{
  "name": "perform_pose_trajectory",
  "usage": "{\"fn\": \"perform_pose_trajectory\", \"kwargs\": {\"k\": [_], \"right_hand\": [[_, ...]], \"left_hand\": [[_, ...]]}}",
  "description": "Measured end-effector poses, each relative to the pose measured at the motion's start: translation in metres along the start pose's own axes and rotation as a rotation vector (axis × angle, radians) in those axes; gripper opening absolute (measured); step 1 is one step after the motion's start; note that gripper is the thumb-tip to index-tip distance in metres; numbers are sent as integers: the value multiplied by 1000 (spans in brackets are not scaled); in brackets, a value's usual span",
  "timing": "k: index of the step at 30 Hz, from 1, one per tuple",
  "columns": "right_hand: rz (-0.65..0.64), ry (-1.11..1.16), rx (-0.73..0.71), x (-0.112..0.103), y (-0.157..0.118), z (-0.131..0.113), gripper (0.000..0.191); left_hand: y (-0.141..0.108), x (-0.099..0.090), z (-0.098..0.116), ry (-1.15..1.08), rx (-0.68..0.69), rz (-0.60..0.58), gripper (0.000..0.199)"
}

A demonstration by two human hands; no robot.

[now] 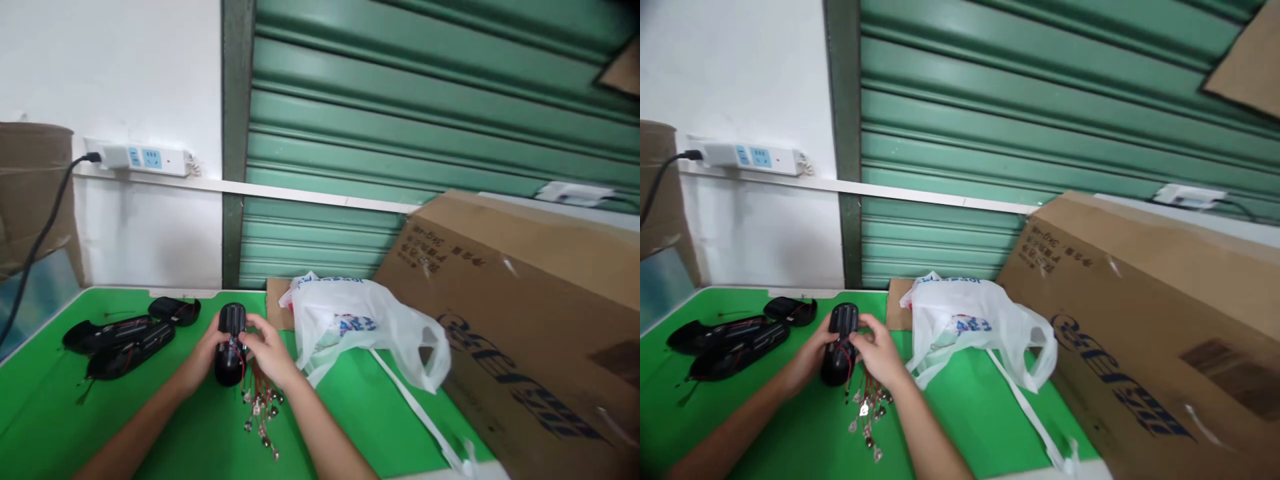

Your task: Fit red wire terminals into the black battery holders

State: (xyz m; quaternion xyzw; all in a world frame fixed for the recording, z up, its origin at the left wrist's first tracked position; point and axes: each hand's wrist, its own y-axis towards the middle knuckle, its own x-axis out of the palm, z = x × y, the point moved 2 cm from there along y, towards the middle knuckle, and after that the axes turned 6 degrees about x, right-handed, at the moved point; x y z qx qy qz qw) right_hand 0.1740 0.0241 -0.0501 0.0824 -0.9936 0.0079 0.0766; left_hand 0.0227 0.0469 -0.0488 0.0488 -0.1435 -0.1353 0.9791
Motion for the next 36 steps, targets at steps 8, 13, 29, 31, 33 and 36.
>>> {"fn": "perform_pose_trajectory", "kwargs": {"k": [8,13,29,31,33,36], "right_hand": [[22,34,23,-4,1,-1,38],[3,50,27,-2,-3,-4,36],[72,67,8,-4,-8,0,39],[87,66,0,-2,-9,1,40],[82,53,-7,-1,-10,1,40],[86,37,-11,-1,-12,2,41]], "left_hand": [[6,-10,-18,113,40,13,60],[-3,-5,-6,275,99,-55,60],[-9,-2,10,423,206,-139,55],[-8,-4,8,407,249,-163,52],[-8,-5,7,390,286,-186,52],[-8,-4,8,377,315,-202,52]]}}
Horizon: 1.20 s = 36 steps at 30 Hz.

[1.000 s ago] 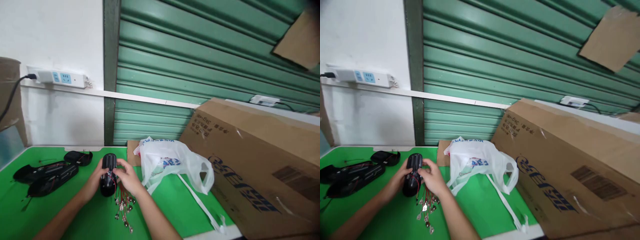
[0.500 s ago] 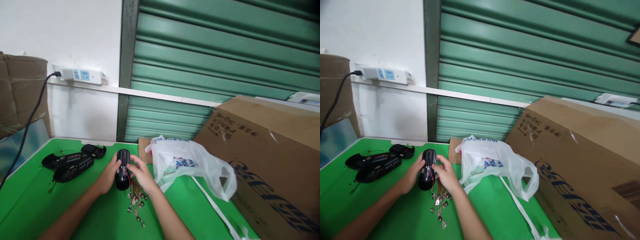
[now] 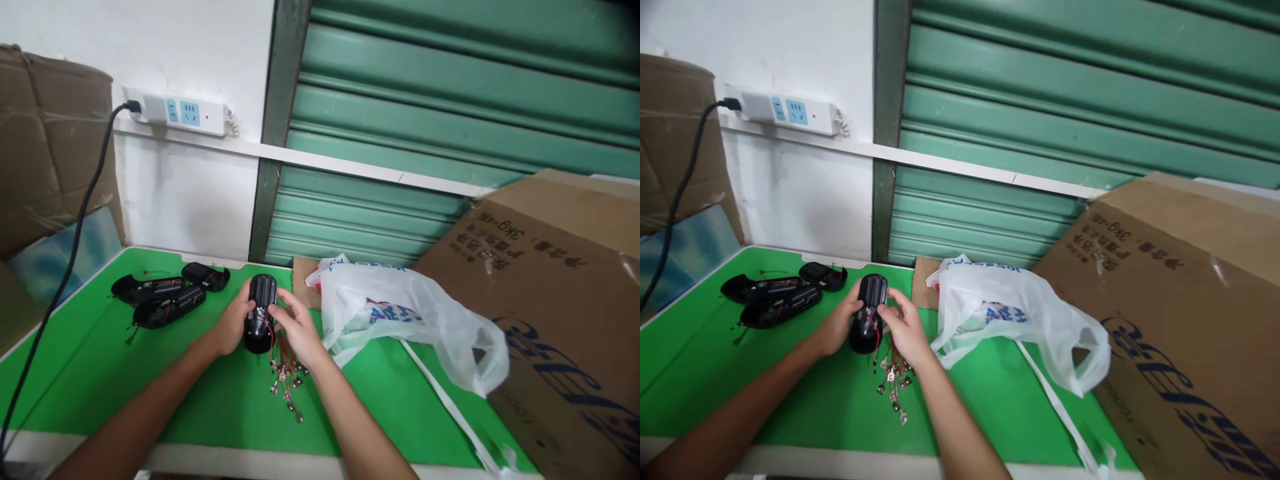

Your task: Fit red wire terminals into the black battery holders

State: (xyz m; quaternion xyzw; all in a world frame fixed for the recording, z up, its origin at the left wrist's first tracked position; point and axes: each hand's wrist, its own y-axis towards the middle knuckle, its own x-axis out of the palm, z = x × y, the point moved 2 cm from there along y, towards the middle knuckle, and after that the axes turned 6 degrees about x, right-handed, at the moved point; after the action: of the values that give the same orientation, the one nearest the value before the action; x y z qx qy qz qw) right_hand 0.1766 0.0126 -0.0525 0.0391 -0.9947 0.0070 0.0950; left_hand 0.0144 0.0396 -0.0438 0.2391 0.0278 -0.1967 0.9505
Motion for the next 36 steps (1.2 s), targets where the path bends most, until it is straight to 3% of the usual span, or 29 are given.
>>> {"fn": "perform_pose_trajectory", "kwargs": {"k": [5,13,28,36], "right_hand": [[2,-28,-14,-3,3,2,38],[81,-25,-8,-6,4,-5,39],[83,6,-13,-4,3,-11,40],[173,117,23,-5,8,-12,45]], "left_hand": [[2,-2,7,39,-12,-12,51],[10,1,12,-130,-217,3,63],[11,5,16,-100,-188,-49,64],[8,1,6,-95,-299,118,65]]}}
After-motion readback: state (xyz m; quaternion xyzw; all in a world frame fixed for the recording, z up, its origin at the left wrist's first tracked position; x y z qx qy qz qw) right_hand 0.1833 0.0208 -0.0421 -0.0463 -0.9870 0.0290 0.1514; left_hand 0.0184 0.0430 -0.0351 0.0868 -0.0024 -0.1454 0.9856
